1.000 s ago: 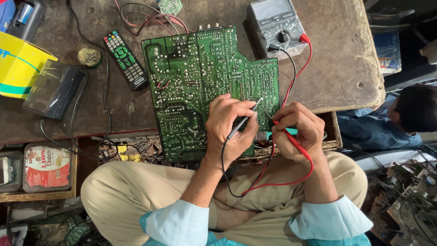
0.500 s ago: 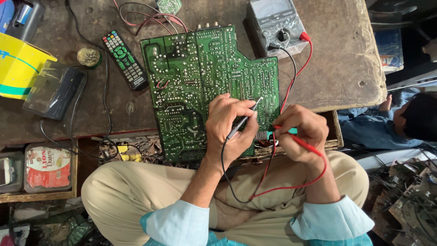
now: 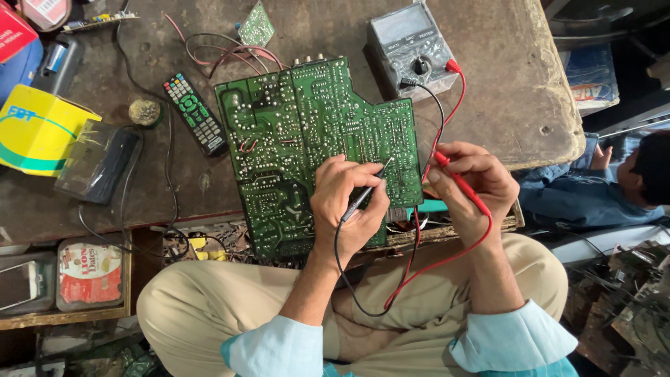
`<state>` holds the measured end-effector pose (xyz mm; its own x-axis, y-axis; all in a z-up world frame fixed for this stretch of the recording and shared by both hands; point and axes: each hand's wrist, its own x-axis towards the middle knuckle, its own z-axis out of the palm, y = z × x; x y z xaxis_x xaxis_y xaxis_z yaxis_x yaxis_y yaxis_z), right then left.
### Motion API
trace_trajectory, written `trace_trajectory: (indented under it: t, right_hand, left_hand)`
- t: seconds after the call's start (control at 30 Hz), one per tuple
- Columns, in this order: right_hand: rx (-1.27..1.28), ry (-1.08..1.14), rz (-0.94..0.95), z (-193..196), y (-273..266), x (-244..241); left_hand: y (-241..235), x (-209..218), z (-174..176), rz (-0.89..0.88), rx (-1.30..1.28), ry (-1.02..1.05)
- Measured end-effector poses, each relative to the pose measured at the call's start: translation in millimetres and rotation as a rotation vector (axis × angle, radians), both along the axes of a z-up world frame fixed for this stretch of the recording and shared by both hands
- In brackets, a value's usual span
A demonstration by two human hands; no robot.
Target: The person uses a multimeter to test points on a green circuit board, then flips the board to test components on the other side. The person sits cross-legged on the floor in a cluttered workshop.
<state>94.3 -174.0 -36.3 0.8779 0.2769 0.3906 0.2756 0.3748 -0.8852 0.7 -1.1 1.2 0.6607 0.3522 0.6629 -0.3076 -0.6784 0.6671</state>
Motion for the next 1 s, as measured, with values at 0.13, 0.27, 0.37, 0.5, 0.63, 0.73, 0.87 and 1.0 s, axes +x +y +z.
trace_trajectory:
  t: [0.13, 0.27, 0.37, 0.5, 0.63, 0.73, 0.87, 1.0]
  right_hand:
    - [-0.042, -0.055, -0.041, 2.0, -1.1, -0.5]
    - [-0.046, -0.052, -0.025, 6.4, 0.2, -2.4]
    - [-0.064, 0.035, -0.057, 6.6, 1.0, -5.2]
    - [-0.029, 0.082, -0.065, 3.0, 3.8, -6.8]
    - [-0.066, 0.137, -0.152, -2.9, 4.4, -5.0]
    - [-0.060, 0.129, -0.202, -8.0, 6.2, 0.6]
    - [0.086, 0.133, -0.146, -10.7, 10.8, 10.1]
    - [0.149, 0.162, -0.125, -9.8, 13.9, 11.2]
  left_hand:
    - [-0.8, -0.6, -0.1, 0.003, 0.001, 0.005]
    - [-1.3, -0.4, 1.3, 0.014, 0.013, 0.013]
    - [-2.6, -0.7, 0.3, 0.017, 0.010, 0.014]
    - [-3.7, 0.4, 2.8, 0.026, 0.010, 0.008]
    - [-3.4, 0.0, 12.8, 0.008, 0.028, 0.022]
    - [0.5, 1.9, 19.8, 0.002, -0.042, 0.109]
    - [13.8, 13.7, 28.1, 0.003, -0.082, 0.092]
    - [23.4, 26.9, 36.0, 0.049, -0.069, 0.074]
